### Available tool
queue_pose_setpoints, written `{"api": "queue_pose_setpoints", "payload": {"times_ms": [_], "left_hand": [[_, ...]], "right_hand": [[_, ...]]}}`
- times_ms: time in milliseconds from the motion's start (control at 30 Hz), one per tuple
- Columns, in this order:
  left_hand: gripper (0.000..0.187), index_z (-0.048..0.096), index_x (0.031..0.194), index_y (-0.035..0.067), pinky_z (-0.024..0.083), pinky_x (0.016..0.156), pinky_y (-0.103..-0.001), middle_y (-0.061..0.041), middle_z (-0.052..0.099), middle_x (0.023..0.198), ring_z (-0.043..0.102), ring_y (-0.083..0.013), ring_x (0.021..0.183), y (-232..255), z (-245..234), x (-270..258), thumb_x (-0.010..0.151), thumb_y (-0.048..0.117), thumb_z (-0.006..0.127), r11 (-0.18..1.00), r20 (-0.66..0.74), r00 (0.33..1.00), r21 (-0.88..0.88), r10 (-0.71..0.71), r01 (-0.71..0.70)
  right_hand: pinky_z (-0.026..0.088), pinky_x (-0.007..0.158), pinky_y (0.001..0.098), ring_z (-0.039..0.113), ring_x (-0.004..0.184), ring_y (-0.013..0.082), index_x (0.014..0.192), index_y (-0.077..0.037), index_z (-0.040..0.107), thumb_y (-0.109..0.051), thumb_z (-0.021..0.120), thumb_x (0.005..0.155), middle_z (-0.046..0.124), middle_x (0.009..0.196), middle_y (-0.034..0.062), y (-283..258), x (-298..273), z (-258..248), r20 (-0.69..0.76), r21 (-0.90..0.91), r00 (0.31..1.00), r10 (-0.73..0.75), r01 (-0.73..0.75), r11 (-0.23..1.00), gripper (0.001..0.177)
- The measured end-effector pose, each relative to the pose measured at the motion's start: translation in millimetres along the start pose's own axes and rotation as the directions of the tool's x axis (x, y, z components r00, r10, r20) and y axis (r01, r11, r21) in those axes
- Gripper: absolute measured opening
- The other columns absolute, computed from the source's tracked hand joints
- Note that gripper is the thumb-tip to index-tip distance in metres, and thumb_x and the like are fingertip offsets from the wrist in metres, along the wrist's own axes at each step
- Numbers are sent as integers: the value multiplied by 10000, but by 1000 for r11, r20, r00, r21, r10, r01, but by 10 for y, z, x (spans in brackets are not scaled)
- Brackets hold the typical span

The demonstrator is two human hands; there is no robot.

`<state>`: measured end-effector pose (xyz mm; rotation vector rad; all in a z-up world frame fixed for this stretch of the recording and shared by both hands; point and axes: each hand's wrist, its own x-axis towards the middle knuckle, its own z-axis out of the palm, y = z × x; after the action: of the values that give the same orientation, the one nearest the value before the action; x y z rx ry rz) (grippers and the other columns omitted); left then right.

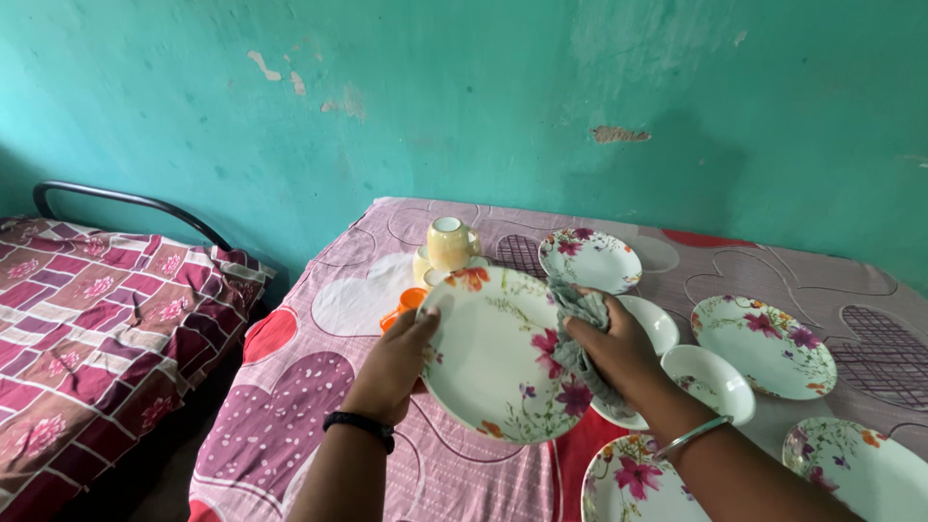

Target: The person wipes various plates and small bowls with a cloth, handling each item individually while they are laid out on a table.

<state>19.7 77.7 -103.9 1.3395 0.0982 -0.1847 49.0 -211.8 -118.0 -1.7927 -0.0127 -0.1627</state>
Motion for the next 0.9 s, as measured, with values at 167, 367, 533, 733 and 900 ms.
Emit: {"api": "queue_pose_setpoints", "payload": {"times_ms": [167,367,533,733,900], "left_hand": [[458,636,1267,133,603,713,-396,-40,716,1070,696,-162,885,-377,-184,58,932,442,588,965,-9,978,159,-210,208],[460,584,1327,173,615,749,-454,-51,720,1103,710,-213,935,-788,-269,206,906,354,618,911,-31,940,239,-338,336],[618,450,1471,238,616,769,-477,-73,698,1215,708,-245,1017,-1040,-265,251,890,275,657,891,-100,923,244,-371,384],[694,398,1520,204,604,754,-516,-71,626,1301,682,-274,1051,-1311,-286,433,881,195,669,889,-148,908,195,-391,414],[687,420,1493,137,571,662,-513,-157,661,1218,662,-284,896,-1453,-263,537,862,150,690,878,-196,918,278,-345,389]], "right_hand": [[557,829,335,703,946,174,1360,-95,604,-289,725,805,743,1115,84,288,-23,-9,35,-121,987,157,-152,981,599],[559,871,352,722,986,203,1346,-79,612,-319,716,799,758,1141,107,540,-113,30,65,-227,970,233,-213,950,606],[550,923,378,733,1039,247,1361,-82,588,-351,689,801,756,1165,138,749,-162,54,80,-334,964,253,-213,918,629],[516,990,415,714,1122,327,1415,-147,554,-380,652,784,735,1208,188,855,-141,152,66,-562,964,258,-178,808,680],[495,1014,455,654,1182,408,1414,-123,541,-376,634,812,683,1259,240,981,-53,271,52,-628,982,181,-109,770,660]]}}
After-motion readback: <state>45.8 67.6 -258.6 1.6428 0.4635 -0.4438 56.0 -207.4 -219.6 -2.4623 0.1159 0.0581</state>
